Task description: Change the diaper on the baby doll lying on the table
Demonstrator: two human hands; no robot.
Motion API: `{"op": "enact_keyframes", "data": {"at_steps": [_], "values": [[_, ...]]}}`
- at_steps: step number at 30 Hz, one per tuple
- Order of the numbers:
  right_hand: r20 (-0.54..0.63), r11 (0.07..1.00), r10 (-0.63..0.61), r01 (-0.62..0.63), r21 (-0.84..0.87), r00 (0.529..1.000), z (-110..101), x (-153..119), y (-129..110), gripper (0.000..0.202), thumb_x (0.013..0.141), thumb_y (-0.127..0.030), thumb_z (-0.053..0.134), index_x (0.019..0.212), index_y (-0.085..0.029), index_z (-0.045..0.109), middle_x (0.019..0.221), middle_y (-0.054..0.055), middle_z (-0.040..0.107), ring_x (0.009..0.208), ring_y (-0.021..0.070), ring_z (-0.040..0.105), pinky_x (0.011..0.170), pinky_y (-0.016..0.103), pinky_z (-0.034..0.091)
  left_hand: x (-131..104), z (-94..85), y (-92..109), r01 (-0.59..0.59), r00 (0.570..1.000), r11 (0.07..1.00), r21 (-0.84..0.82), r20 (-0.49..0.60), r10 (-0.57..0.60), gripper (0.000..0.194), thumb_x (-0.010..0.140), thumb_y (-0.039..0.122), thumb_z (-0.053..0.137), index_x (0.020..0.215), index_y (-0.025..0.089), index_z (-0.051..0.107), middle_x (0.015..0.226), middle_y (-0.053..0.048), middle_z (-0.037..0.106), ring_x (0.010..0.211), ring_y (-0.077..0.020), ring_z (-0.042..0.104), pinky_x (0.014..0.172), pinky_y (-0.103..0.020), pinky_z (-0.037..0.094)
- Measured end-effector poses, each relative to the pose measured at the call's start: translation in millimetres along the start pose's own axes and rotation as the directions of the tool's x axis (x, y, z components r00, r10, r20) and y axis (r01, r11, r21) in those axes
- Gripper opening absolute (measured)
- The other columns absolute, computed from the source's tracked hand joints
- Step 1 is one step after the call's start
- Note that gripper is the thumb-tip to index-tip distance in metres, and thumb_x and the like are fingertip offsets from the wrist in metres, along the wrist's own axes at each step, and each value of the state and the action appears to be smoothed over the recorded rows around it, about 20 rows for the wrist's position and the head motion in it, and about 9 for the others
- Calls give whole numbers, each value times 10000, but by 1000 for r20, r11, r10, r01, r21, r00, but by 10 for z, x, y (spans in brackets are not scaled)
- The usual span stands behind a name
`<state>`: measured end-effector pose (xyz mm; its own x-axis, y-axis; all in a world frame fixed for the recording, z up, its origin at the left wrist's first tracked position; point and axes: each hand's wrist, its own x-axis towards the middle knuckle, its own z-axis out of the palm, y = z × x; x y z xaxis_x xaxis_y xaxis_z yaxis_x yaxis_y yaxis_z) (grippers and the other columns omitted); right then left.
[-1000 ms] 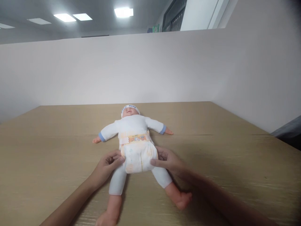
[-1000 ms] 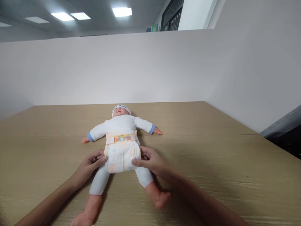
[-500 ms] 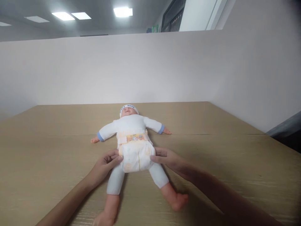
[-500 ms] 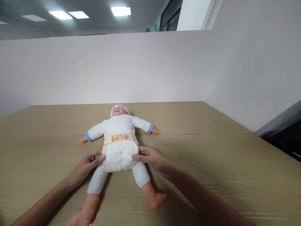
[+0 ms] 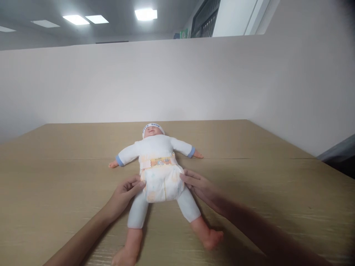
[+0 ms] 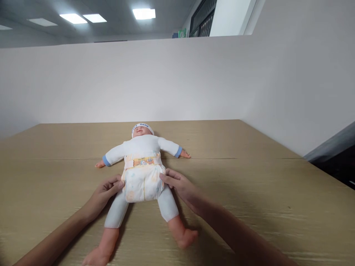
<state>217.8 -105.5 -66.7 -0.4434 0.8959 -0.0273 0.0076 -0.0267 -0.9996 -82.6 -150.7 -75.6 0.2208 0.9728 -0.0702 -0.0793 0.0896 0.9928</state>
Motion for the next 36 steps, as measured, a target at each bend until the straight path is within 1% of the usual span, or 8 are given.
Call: {"op": "enact_keyframes", "data": {"at_steps": [4,9,13,22,29,32,34,36], "values": [[-92,972,133,-112,205,987,112,-55,-67,478,805,-663,856,842,-224,673,850,11,672,839,213,610,796,333,504,-15,41,17,-39,995,998,53,-92,44,354,946,525,795,891,176,778,880,-24,722,847,-168,593,771,-249,452],[-140,992,114,-104,75,984,136,-83,-121,494,791,-695,845,859,-215,750,897,26,716,884,231,624,832,348,490,-14,37,-12,-95,978,985,143,-170,119,349,913,534,816,852,191,795,968,-45,714,947,-208,614,849,-282,466],[-153,997,75,-77,-8,985,109,-49,-81,506,800,-718,812,805,-218,729,837,17,682,818,216,599,773,342,481,17,10,-25,-154,960,962,223,-195,199,372,910,534,806,764,194,771,939,-33,613,941,-197,572,848,-275,443],[-233,992,-88,65,-106,969,81,-9,56,470,927,-703,692,900,-235,666,871,24,666,827,218,605,750,334,504,4,3,-3,-100,978,982,163,-167,127,374,952,542,761,838,191,703,897,-18,624,893,-189,550,817,-274,428],[-276,942,-255,173,-289,927,-132,65,197,424,1041,-611,530,858,-243,637,717,-6,542,664,203,531,636,336,476,34,-58,-71,-108,952,982,156,-267,147,472,1023,621,623,811,206,552,759,34,455,712,-146,400,683,-264,355],[-314,826,-411,204,-525,856,-268,85,234,390,1078,-544,489,883,-241,638,716,-2,554,641,212,539,617,346,466,66,-179,-68,-162,897,923,350,-337,286,397,1058,584,571,903,219,592,818,21,501,772,-171,467,746,-290,396],[-335,734,-524,215,-644,783,-383,112,238,325,1059,-513,542,916,-242,647,761,18,591,708,241,570,698,380,483,100,-290,-43,-203,797,799,566,-379,471,313,1060,531,581,982,230,609,913,-4,582,870,-204,539,839,-329,432],[-319,622,-641,229,-749,699,-516,175,239,236,1031,-466,597,975,-244,657,871,55,661,841,285,615,832,434,496,160,-416,-14,-190,664,582,790,-334,669,250,1042,480,618,1080,233,616,1050,-43,656,1013,-251,601,976,-398,436]]}}
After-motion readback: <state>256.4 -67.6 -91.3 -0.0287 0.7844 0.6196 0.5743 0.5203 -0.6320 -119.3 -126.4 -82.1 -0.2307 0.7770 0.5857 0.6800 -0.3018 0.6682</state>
